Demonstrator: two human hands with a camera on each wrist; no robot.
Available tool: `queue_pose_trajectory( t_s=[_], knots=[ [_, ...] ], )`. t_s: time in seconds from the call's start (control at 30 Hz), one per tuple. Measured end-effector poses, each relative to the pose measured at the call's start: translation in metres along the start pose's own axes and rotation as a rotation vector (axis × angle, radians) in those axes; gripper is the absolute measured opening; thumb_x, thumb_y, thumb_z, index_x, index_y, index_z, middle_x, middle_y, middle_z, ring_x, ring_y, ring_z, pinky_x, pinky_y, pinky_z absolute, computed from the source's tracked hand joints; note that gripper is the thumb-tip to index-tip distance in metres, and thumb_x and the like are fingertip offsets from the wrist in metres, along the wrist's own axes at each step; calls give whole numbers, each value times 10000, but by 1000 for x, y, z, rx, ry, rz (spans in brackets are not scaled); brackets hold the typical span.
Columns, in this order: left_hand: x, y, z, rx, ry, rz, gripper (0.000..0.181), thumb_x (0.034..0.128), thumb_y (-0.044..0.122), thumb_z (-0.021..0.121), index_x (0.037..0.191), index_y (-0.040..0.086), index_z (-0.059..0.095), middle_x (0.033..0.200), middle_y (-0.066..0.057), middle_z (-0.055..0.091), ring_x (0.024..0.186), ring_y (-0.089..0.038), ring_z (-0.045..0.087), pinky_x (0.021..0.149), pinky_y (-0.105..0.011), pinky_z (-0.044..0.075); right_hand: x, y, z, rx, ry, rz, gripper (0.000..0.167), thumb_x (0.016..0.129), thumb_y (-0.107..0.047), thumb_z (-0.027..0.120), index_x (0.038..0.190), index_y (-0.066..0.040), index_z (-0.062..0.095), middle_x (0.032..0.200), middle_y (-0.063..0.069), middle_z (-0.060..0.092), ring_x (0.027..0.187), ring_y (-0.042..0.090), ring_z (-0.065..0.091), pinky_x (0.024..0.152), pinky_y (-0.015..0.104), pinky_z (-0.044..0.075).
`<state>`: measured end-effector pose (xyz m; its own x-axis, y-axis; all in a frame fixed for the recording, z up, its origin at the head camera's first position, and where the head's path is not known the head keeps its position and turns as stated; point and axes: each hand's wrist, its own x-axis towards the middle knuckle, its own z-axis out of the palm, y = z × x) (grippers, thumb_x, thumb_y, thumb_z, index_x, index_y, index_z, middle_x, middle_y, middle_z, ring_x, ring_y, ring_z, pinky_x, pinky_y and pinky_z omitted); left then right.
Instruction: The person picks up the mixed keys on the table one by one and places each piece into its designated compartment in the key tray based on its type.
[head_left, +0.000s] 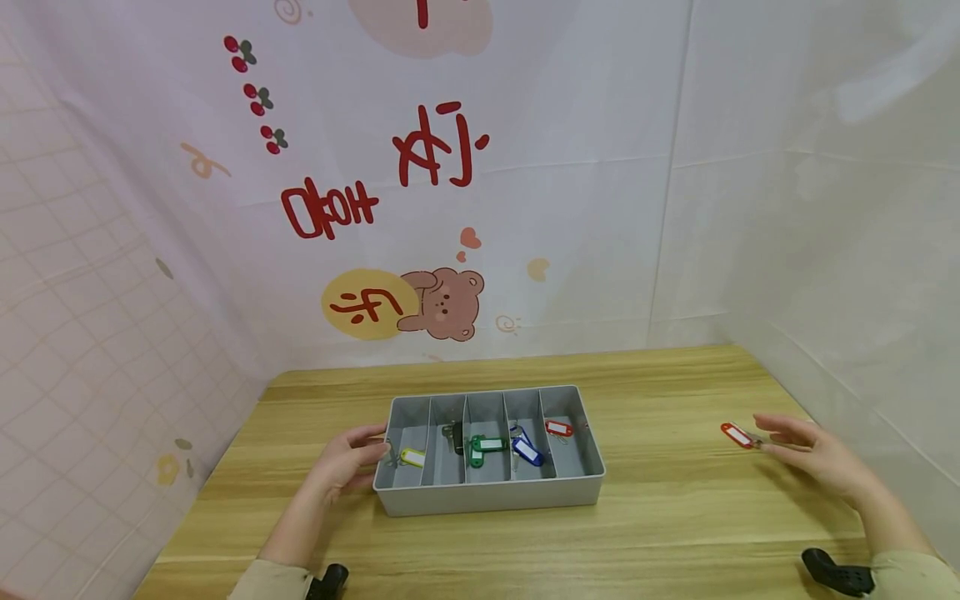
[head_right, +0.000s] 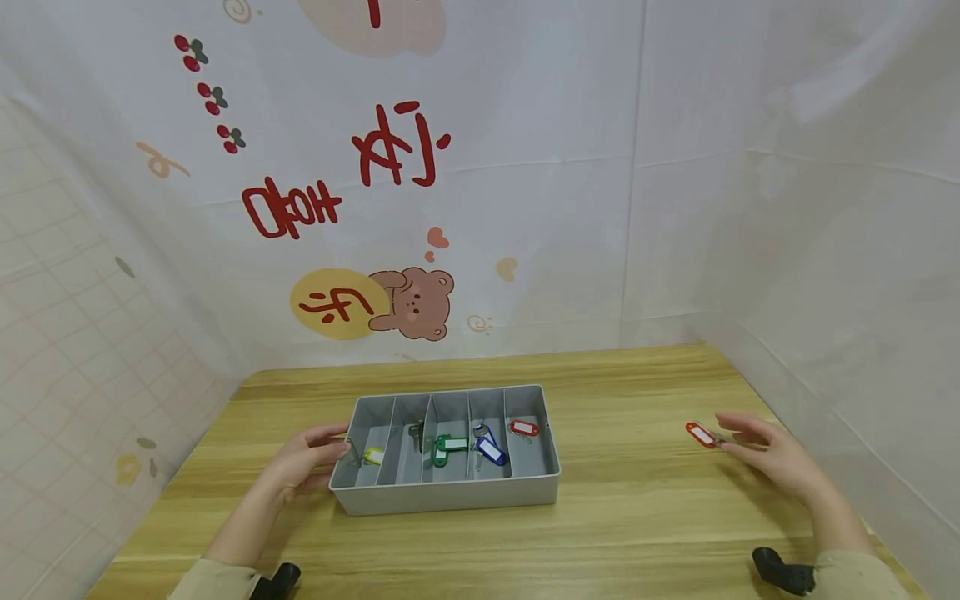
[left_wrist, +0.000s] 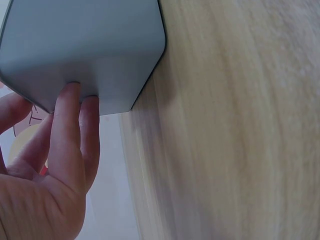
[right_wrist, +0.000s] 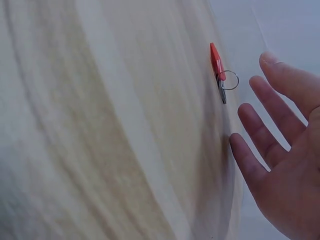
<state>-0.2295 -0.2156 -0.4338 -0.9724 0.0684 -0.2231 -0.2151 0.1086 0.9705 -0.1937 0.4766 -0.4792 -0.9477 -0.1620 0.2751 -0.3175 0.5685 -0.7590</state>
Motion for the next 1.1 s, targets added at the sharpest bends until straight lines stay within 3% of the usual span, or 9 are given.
queue_pose_trajectory(
  t_s=[0.47, 0.73, 1.1],
  knots=[
    [1, -1, 0, 7, 8, 1, 537, 909, 4, 650, 1395, -117, 455, 1214, -258, 582, 986, -279, 641, 818, -472, 575, 4, 8, 1, -63, 18, 34, 310, 904, -12, 697, 1213, -43, 687, 1112, -281, 613, 907, -9, 609, 738, 68, 425],
    [1, -1, 0, 14, 7, 1, 553, 905, 12, 656, 1399, -118, 446, 1219, -267, 574, 989, -282, 637, 819, -469, 575, 5, 5, 3, -119, 22, 68, 250, 905, -36, 706, 1152, 6, 700, 1045, -309, 598, 842, -56, 574, 680, 109, 434],
    [1, -1, 2, -3, -4, 10, 563, 910, 2, 652, 1408, -124, 422, 1213, -257, 577, 957, -250, 642, 809, -476, 578, 8, 7, 6, -177, 22, 94, 215, 898, -96, 733, 1085, 8, 723, 987, -233, 650, 844, -82, 546, 664, 130, 429]
  ],
)
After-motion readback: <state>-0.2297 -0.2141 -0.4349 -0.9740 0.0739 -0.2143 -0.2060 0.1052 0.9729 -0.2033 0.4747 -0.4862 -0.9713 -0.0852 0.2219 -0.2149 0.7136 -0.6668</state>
